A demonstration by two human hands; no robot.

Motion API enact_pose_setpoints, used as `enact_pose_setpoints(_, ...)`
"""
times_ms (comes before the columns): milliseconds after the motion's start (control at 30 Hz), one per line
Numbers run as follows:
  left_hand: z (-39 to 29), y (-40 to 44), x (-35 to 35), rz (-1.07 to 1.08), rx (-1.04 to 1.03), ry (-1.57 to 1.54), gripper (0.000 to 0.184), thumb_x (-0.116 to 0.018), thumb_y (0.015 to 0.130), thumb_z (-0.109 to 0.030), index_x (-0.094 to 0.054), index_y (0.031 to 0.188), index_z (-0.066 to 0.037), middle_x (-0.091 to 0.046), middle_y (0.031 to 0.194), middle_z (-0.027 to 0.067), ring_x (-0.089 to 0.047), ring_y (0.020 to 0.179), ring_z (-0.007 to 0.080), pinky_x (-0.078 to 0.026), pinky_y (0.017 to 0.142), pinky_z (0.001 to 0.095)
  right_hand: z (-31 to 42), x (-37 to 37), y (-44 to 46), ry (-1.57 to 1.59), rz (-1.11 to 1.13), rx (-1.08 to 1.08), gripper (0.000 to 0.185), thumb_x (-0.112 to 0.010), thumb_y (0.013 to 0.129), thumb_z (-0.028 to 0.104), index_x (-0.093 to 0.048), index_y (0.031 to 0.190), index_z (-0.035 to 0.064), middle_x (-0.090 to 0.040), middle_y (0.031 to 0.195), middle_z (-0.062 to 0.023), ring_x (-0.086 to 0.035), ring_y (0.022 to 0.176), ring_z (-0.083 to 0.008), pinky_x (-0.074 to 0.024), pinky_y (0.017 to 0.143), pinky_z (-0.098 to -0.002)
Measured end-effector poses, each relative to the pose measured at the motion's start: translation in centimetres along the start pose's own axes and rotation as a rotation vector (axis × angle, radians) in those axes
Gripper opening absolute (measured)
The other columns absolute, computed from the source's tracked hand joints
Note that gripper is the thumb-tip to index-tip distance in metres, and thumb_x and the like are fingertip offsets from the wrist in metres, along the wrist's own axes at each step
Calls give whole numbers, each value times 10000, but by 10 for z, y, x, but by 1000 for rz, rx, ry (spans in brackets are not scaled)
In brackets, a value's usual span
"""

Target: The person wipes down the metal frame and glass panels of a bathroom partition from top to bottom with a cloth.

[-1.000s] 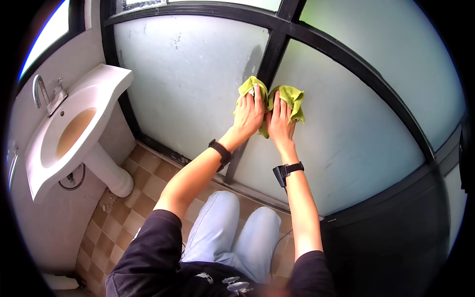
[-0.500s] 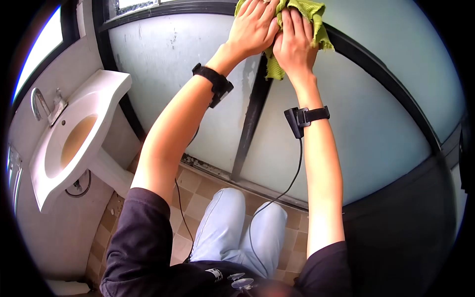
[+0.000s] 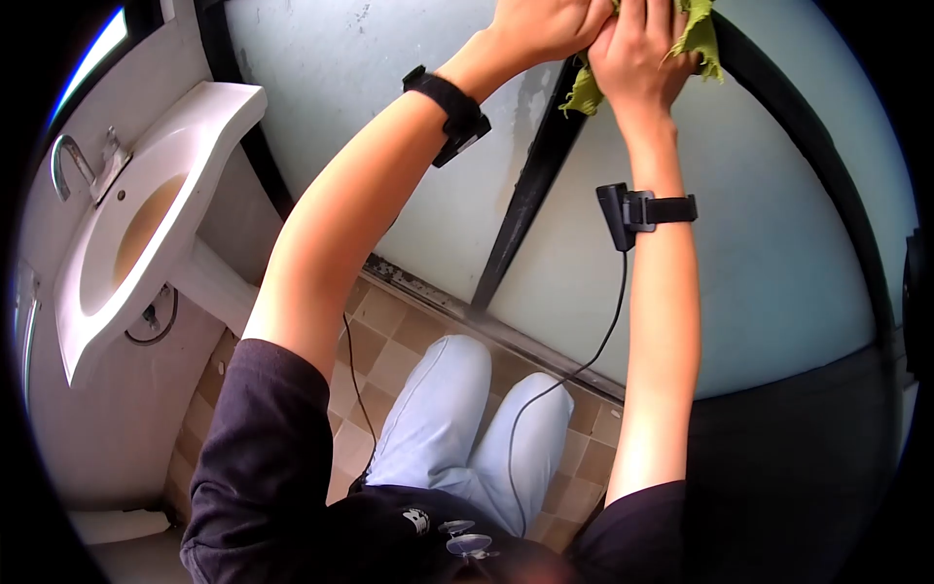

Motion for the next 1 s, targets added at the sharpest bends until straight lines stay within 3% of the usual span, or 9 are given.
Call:
enact_pose_setpoints(200, -10, 4, 4, -76, 27, 24, 564, -491, 902, -228, -410, 1348, 108, -493, 1211, 289, -448, 1132, 441, -302, 1030, 525, -2, 14, 3, -104, 0, 104, 456, -548, 893, 190, -552, 1315, 15, -578, 1244, -199, -538, 1149, -401, -398, 1016, -492)
enact_pose_setpoints(267, -8, 4, 0, -81, 69, -35, 592, -488, 906, -224, -374, 1371, 124, -495, 1213, 302, -442, 1146, 448, -288, 1053, 537, -2, 8, 3, -110, -118, 132, 326, -608, 888, 153, -634, 1204, 74, -624, 1113, -105, -602, 1021, -305, -491, 858, -393)
enact_pose_setpoints(300, -7, 4, 0, -77, 74, -63, 591, -488, 906, -221, -376, 1367, 131, -499, 1210, 303, -446, 1148, 447, -291, 1055, 533, 0, 9, 6, -145, -108, 140, 320, -625, 904, 187, -648, 1205, 82, -626, 1092, -106, -622, 966, -298, -495, 838, -385)
enact_pose_setpoints(333, -6, 6, 0, -73, 81, -88, 591, -487, 906, -219, -379, 1363, 139, -504, 1207, 304, -449, 1150, 447, -294, 1057, 528, -6, 7, 5, -99, -121, 108, 313, -635, 856, 129, -646, 1164, 71, -619, 1107, -81, -618, 995, -288, -517, 824, -391)
enact_pose_setpoints(400, -2, 7, 9, -193, 87, 42, 557, -564, 807, -227, -510, 1278, 67, -566, 1061, 181, -509, 1103, 352, -336, 1047, 479, -1, 9, 11, -124, -84, 110, 277, -627, 898, 143, -666, 1158, 55, -620, 1065, -112, -629, 927, -309, -515, 814, -395)
enact_pose_setpoints(433, -2, 7, 8, -214, 75, 69, 530, -571, 804, -282, -545, 1210, 58, -567, 1053, 165, -508, 1085, 338, -321, 1054, 467, -2, 11, 11, -121, -72, 98, 279, -622, 901, 134, -663, 1164, 49, -620, 1065, -121, -625, 932, -316, -513, 817, -399)
enact_pose_setpoints(867, -10, 22, 25, -216, 20, 137, 430, -596, 806, -252, -610, 1117, 44, -617, 996, 132, -560, 992, 282, -403, 988, 419, 0, 12, 19, -118, -144, 82, 315, -588, 931, 185, -625, 1200, 25, -589, 1097, -125, -594, 995, -333, -480, 858, -430)
enact_pose_setpoints(900, -6, 17, 5, 30, 82, -18, 588, -491, 905, -220, -394, 1349, 153, -511, 1217, 301, -455, 1165, 445, -302, 1061, 514, 1, 11, 20, -154, -121, 69, 336, -595, 925, 192, -607, 1219, 31, -573, 1116, -117, -586, 1004, -325, -485, 849, -423)
enact_pose_setpoints(1000, -2, 21, 13, 47, 82, -57, 576, -519, 883, -194, -420, 1330, 155, -520, 1229, 297, -472, 1173, 438, -328, 1051, 497, -2, 5, 17, -108, -118, 42, 350, -580, 909, 163, -593, 1237, 40, -559, 1144, -114, -579, 1009, -324, -482, 851, -421)
Point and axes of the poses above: each hand's wrist, its own y-axis towards the middle knuckle, its own x-axis out of the back of the hand, z = x × y, the point moved 9 cm from there along y, towards the middle knuckle
